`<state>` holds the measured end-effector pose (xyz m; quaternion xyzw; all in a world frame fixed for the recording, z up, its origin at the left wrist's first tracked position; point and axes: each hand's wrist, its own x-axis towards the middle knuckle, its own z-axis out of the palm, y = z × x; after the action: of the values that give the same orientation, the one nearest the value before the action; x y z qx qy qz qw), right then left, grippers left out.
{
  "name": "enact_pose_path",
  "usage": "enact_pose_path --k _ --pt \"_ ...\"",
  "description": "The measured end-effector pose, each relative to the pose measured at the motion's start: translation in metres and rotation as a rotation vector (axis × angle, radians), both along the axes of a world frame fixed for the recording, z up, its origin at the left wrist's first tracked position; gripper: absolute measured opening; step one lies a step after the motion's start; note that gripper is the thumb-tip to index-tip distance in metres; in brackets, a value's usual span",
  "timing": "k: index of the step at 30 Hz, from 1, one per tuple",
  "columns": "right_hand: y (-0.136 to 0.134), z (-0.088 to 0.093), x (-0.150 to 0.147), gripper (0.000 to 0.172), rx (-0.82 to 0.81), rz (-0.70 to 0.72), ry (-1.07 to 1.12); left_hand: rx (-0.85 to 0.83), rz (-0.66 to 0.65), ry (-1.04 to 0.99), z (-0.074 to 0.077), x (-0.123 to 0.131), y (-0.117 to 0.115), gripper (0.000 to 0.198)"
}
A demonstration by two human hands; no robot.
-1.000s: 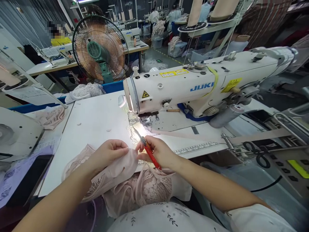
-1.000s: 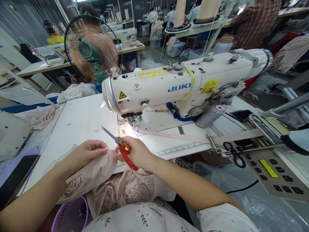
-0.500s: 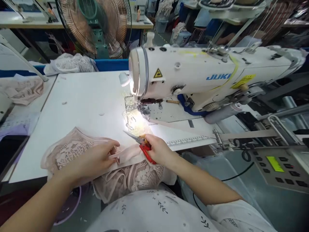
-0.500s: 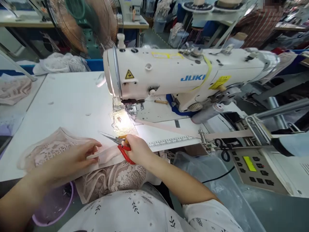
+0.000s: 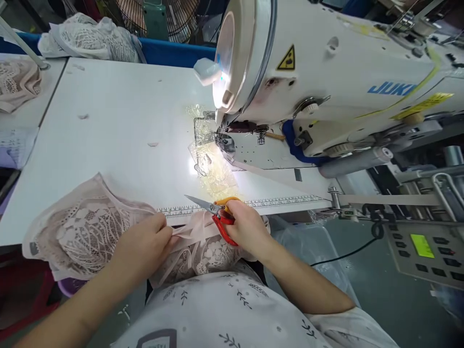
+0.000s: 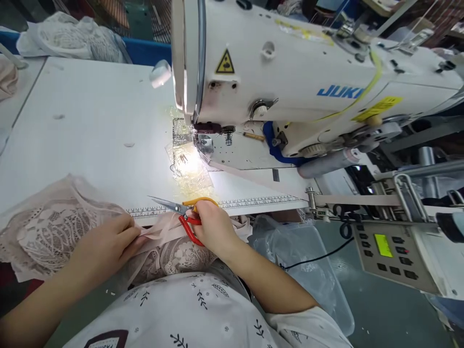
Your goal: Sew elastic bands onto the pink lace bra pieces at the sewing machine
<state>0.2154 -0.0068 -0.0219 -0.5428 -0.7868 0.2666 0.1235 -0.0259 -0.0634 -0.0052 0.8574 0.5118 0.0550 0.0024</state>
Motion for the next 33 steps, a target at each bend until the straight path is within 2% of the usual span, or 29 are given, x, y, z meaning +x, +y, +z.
enact_pose_path --k 4,15,19,23,26,29,31,33 --pt "0.005 -0.001 -0.006 0.034 0.039 0.017 -0.025 0.188 -0.125 -0.097 0.001 0.000 0.006 0.039" --pt "0.008 -0.007 -0.008 0.029 0.085 0.018 -0.033 0.176 -0.217 0.014 -0.012 -0.002 0.007 0.017" --pt "0.009 -0.008 -0.008 0.021 0.112 0.003 0.035 0.228 -0.161 -0.026 -0.015 -0.005 0.007 0.021" --pt "0.009 -0.011 -0.007 0.017 0.144 -0.001 0.051 0.234 -0.135 -0.006 -0.016 -0.005 0.008 0.011" --pt "0.009 -0.013 -0.006 0.016 0.139 0.016 0.067 0.254 -0.101 -0.033 -0.014 -0.002 0.010 0.017" --pt "0.011 -0.014 -0.006 0.017 0.161 0.044 0.105 0.182 -0.050 -0.028 -0.009 0.001 0.010 0.024" --pt "0.012 -0.013 -0.006 0.018 0.195 0.077 0.136 0.100 -0.038 -0.016 -0.007 0.003 0.009 0.024" --pt "0.013 -0.012 -0.006 0.019 0.232 0.128 0.163 0.104 0.002 -0.032 -0.005 0.004 0.010 0.019"
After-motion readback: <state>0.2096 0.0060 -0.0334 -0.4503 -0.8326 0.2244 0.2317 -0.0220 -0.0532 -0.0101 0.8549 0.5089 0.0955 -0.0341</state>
